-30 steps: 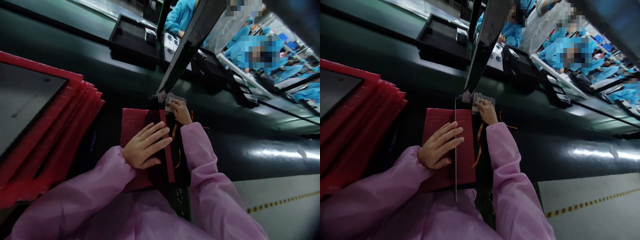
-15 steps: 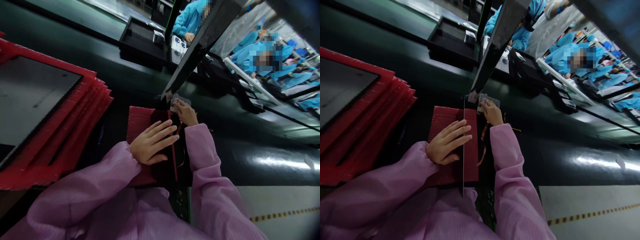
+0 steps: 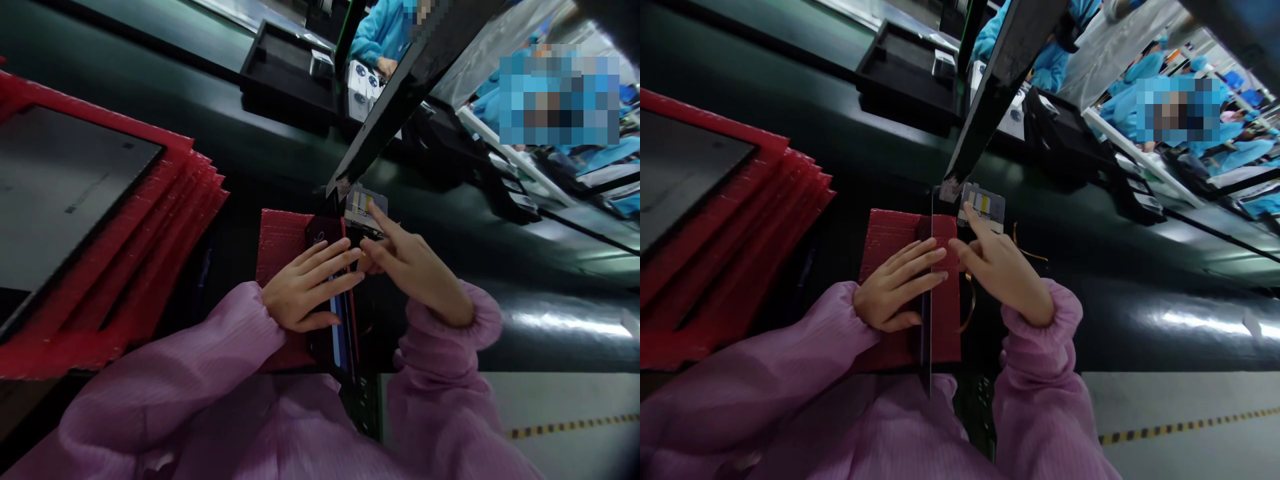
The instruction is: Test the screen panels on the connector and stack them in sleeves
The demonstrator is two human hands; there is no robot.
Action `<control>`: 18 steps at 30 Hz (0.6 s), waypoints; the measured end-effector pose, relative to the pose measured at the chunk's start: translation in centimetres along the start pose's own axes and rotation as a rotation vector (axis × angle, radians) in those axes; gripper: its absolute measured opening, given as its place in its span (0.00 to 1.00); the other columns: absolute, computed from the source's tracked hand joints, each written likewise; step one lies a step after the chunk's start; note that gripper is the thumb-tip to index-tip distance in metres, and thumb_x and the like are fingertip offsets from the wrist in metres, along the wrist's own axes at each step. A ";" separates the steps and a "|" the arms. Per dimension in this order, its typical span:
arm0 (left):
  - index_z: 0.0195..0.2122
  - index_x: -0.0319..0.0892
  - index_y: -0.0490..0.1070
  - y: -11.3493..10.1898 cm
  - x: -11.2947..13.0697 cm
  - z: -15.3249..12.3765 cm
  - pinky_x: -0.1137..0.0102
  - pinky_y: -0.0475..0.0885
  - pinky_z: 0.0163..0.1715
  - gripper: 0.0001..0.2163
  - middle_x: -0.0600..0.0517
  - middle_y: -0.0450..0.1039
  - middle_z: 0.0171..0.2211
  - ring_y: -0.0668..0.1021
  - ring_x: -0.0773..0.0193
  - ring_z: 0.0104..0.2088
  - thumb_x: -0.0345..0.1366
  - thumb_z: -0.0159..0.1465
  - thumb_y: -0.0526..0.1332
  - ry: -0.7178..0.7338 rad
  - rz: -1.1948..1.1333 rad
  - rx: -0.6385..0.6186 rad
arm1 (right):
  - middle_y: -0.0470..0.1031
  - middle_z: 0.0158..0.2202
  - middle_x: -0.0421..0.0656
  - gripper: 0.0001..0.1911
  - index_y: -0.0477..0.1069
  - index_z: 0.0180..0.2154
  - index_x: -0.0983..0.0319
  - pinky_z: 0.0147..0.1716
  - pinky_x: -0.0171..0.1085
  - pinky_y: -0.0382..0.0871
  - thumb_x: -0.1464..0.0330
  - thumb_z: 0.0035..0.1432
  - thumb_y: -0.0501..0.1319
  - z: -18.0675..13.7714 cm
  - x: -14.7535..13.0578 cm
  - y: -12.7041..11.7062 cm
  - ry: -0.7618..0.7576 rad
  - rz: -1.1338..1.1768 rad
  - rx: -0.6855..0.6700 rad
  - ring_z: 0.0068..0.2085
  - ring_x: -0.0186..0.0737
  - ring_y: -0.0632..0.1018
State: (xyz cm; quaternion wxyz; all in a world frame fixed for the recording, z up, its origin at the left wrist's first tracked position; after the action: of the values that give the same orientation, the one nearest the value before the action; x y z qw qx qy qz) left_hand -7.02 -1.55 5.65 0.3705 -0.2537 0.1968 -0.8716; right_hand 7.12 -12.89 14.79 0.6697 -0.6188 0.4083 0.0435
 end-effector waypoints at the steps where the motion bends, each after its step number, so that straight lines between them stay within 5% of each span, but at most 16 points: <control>1: 0.67 0.37 0.53 0.0 0.0 0.0 0.52 0.54 0.67 0.31 0.36 0.57 0.66 0.51 0.50 0.71 0.52 0.70 0.44 -0.006 -0.022 0.000 | 0.78 0.24 0.37 0.39 0.41 0.70 0.65 0.31 0.39 0.75 0.59 0.67 0.54 -0.9 -0.6 0.2 0.013 0.012 -0.021 0.26 0.39 0.79; 6: 0.71 0.37 0.40 0.3 -0.1 -0.1 0.52 0.52 0.68 0.38 0.36 0.55 0.68 0.52 0.52 0.71 0.56 0.67 0.50 -0.053 -0.197 0.057 | 0.77 0.24 0.36 0.52 0.20 0.69 0.67 0.22 0.35 0.70 0.60 0.65 0.59 -4.1 -2.8 1.6 -0.010 0.095 -0.138 0.21 0.36 0.76; 11: 0.71 0.40 0.34 0.0 -0.3 0.2 0.50 0.44 0.69 0.42 0.38 0.53 0.68 0.49 0.52 0.71 0.59 0.65 0.50 -0.044 -0.258 0.018 | 0.73 0.23 0.35 0.47 0.21 0.70 0.64 0.20 0.35 0.65 0.66 0.66 0.56 -4.7 -3.2 3.3 -0.043 0.115 -0.121 0.20 0.35 0.72; 14: 0.71 0.45 0.36 -0.3 -0.3 0.3 0.49 0.35 0.69 0.38 0.44 0.42 0.72 0.42 0.51 0.72 0.58 0.67 0.48 -0.057 -0.247 0.027 | 0.69 0.21 0.33 0.45 0.22 0.70 0.65 0.19 0.35 0.61 0.71 0.65 0.53 -4.8 -3.0 3.6 -0.021 0.106 -0.079 0.19 0.34 0.68; 18: 0.71 0.53 0.40 -0.2 -1.6 -0.6 0.53 0.36 0.70 0.30 0.55 0.37 0.73 0.41 0.55 0.72 0.53 0.70 0.43 -0.443 -0.423 0.319 | 0.63 0.19 0.31 0.45 0.23 0.70 0.64 0.20 0.34 0.58 0.72 0.65 0.54 -4.9 -2.3 3.1 0.078 0.128 -0.036 0.19 0.34 0.65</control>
State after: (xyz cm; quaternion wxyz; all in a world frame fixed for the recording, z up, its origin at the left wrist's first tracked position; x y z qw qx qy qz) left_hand -6.57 -0.13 4.83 0.2502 -0.4108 -0.0843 -0.8727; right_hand 1.42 -15.38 14.19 0.6380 -0.6046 0.4718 0.0695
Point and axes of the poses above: each hand's wrist, its own z-axis towards the middle knuckle, its own y-axis out of the palm, x = y × z, the point moved 3 cm from there along z, towards the middle knuckle
